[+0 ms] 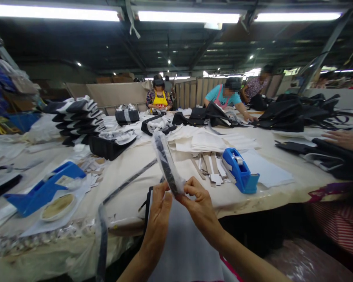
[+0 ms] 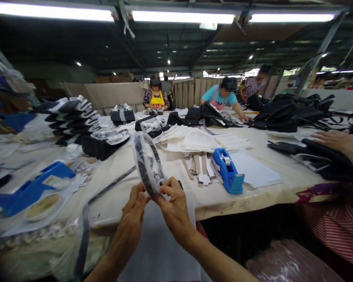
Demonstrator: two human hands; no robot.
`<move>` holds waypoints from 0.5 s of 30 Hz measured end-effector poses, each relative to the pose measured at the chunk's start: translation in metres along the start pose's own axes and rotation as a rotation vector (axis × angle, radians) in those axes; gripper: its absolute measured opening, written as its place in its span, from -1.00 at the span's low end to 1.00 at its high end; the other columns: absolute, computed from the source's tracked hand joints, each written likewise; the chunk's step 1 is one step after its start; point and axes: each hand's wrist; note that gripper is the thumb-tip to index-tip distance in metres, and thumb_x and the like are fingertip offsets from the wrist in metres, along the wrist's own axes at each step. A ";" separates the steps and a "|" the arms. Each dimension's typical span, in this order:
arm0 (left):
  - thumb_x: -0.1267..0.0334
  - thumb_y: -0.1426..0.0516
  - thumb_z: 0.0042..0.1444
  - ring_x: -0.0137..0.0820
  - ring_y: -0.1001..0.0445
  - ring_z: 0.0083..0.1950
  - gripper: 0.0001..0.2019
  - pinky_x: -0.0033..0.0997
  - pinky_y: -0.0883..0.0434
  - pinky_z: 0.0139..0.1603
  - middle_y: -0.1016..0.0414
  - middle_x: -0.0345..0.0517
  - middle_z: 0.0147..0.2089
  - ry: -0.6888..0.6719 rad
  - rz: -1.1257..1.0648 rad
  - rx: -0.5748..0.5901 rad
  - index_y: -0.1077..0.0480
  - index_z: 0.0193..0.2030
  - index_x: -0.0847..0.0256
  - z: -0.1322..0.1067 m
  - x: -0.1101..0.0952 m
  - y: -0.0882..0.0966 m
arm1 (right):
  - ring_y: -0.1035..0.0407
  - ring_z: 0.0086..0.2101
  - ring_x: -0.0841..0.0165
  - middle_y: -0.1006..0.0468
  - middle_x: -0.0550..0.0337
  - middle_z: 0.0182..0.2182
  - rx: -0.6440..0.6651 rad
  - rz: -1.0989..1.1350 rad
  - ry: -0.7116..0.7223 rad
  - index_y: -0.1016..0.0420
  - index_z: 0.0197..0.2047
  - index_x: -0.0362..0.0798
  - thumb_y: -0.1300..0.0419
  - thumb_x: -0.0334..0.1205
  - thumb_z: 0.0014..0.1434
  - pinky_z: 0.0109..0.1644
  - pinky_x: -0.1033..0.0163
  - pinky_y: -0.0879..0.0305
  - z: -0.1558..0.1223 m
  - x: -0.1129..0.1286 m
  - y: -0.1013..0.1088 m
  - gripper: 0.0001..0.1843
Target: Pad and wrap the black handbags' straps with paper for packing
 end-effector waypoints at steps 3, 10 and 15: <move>0.06 -0.18 0.21 -0.22 -0.36 0.22 -0.61 -0.33 -0.32 0.21 -0.43 -0.02 0.18 0.121 -0.166 0.096 -0.42 0.14 0.10 0.009 -0.010 0.005 | -0.21 -0.28 0.31 -0.25 0.20 -0.39 0.011 -0.116 0.160 -0.54 -0.46 0.00 -0.22 -0.28 0.21 -0.19 0.22 -0.17 -0.001 -0.006 -0.001 -0.80; 0.10 -0.27 0.10 -0.16 -0.51 -0.01 -0.57 -0.29 -0.46 -0.10 -0.51 0.11 0.07 0.324 -0.449 0.255 -0.48 0.09 0.21 0.027 -0.006 0.015 | -0.22 -0.18 0.24 -0.44 0.16 -0.25 0.137 -0.389 0.541 -0.51 -0.42 0.01 -0.20 -0.42 0.21 -0.03 0.07 -0.15 -0.001 -0.018 0.008 -0.79; 0.04 -0.29 0.06 -0.10 -0.36 0.24 -0.57 -0.22 -0.27 0.26 -0.48 0.01 0.17 0.081 -0.143 0.154 -0.51 0.08 0.06 0.017 0.010 0.011 | -0.31 -0.01 0.01 -0.48 0.03 -0.04 0.192 -0.376 0.302 -0.53 -0.01 0.11 -0.39 -0.29 -0.03 0.07 -0.02 -0.26 0.001 -0.044 0.005 -0.54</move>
Point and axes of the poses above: each hand's wrist, its own z-axis towards the middle knuckle, its own y-axis out of the back of the hand, x = y × z
